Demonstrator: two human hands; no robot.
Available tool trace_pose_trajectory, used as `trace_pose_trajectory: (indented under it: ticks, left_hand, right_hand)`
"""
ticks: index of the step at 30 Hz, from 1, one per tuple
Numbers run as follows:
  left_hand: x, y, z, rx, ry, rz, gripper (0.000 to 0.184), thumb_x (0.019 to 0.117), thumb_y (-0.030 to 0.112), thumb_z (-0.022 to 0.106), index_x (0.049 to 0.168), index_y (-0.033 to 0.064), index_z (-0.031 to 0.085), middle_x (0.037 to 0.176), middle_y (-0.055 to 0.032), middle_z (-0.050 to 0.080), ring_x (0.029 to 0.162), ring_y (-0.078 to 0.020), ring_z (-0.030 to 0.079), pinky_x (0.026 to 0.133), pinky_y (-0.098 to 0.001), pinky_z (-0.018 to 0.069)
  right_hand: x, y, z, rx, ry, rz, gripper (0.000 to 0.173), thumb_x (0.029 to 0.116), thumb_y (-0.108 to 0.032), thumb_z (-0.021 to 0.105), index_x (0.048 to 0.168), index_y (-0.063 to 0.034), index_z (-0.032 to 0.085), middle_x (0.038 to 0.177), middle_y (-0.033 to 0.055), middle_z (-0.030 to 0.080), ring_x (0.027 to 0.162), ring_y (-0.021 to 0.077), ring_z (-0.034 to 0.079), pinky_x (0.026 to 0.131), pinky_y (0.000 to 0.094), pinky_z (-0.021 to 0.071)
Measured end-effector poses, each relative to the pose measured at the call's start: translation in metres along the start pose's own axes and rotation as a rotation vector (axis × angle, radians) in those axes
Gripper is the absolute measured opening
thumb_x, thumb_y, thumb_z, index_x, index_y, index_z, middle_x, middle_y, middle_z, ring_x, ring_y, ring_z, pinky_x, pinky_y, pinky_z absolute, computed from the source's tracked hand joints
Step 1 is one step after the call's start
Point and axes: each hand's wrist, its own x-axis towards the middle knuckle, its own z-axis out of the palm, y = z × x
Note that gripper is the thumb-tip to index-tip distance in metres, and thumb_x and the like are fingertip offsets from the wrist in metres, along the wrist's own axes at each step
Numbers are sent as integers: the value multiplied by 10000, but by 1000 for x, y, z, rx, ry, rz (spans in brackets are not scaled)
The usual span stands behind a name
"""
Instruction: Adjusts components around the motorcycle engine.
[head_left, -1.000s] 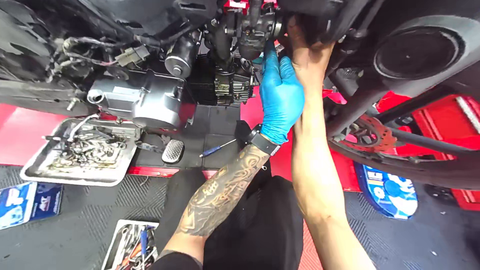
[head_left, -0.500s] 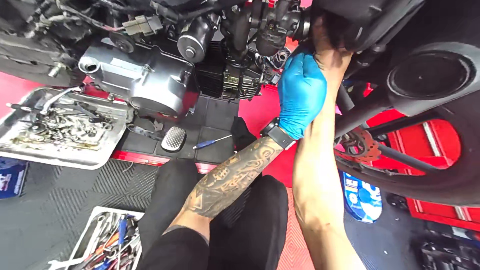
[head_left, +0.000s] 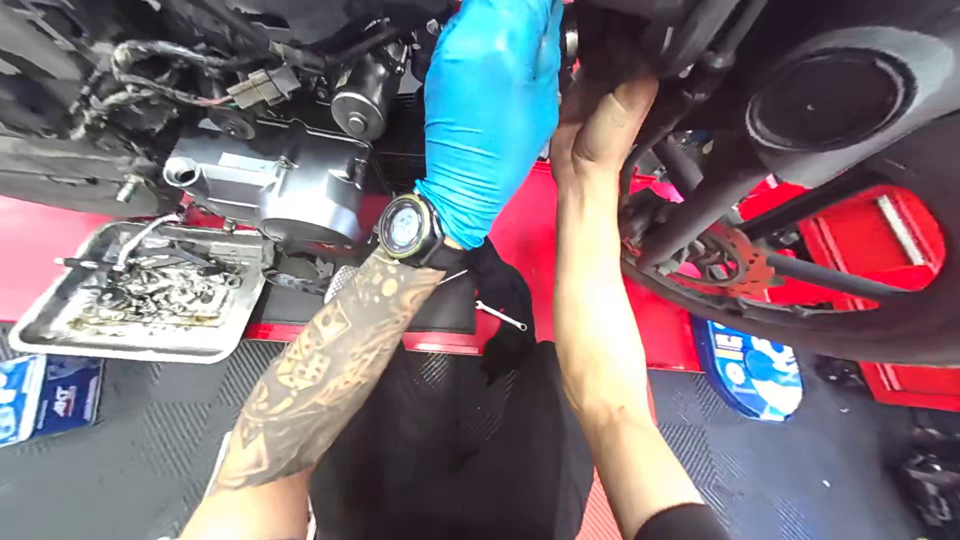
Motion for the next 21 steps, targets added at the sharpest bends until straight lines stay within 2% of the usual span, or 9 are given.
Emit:
trace_pose_trajectory:
  ticks: [3,6,7,8,10,12,15,18,21]
  left_hand:
    - [-5,0,4,-35,100,-1,162,942,21,620,965,3,779,924,-135,754,906,-188,723,852,-294,560]
    - [-20,-1,6,28,22,1,319,943,82,650,1235,-26,719,1254,-216,698,1214,-292,661,1058,-351,505]
    - [-24,-3,8,64,-22,-1,382,949,135,666,1297,-22,685,1330,-219,662,1281,-313,619,1100,-373,471]
    - [-26,-5,11,86,-42,6,412,953,165,671,1322,-17,671,1357,-216,648,1304,-321,601,1111,-385,454]
    - [-26,-7,19,91,10,41,364,957,141,664,1288,-8,699,1289,-208,685,1240,-318,635,1072,-383,474]
    - [-27,-9,27,121,30,54,355,951,146,651,1271,3,710,1264,-204,697,1227,-338,633,1088,-420,445]
    - [-33,-17,37,229,-84,-4,622,883,325,721,1413,23,602,1448,-193,587,1393,-370,508,1204,-556,292]
    - [-41,-25,48,265,-5,-67,784,777,354,810,1437,7,570,1444,-214,577,1379,-403,495,1181,-541,316]
    - [-42,-34,56,233,90,-163,906,709,396,884,1430,-40,549,1426,-251,567,1365,-403,495,1173,-469,356]
  right_hand:
    - [8,9,-4,154,39,76,225,1079,-159,272,1159,-40,445,985,109,559,964,208,613,910,455,549]
    - [19,14,4,217,105,118,236,1079,-132,303,915,-131,472,668,-12,505,639,97,554,673,306,545]
    - [22,16,4,243,93,145,222,1075,-110,314,920,-124,473,689,3,505,661,114,550,697,326,537]
    - [22,18,4,249,66,180,173,1068,-82,321,993,-103,475,801,38,533,777,144,578,785,362,545]
    - [24,16,10,255,39,261,165,1060,-37,325,1123,-76,472,996,85,566,964,179,601,891,390,545]
    - [24,8,18,274,122,372,148,1085,-72,320,1107,-96,464,967,72,552,910,159,591,818,348,547]
    - [21,-7,24,241,206,489,174,1113,-134,291,1080,-111,460,890,54,525,790,137,563,689,320,533]
    - [24,-9,25,313,221,574,218,1122,-223,264,1108,-134,463,920,55,534,827,146,575,720,338,534]
    - [36,42,11,291,167,389,191,1052,14,399,1222,-32,473,1047,140,560,916,207,599,775,389,578]
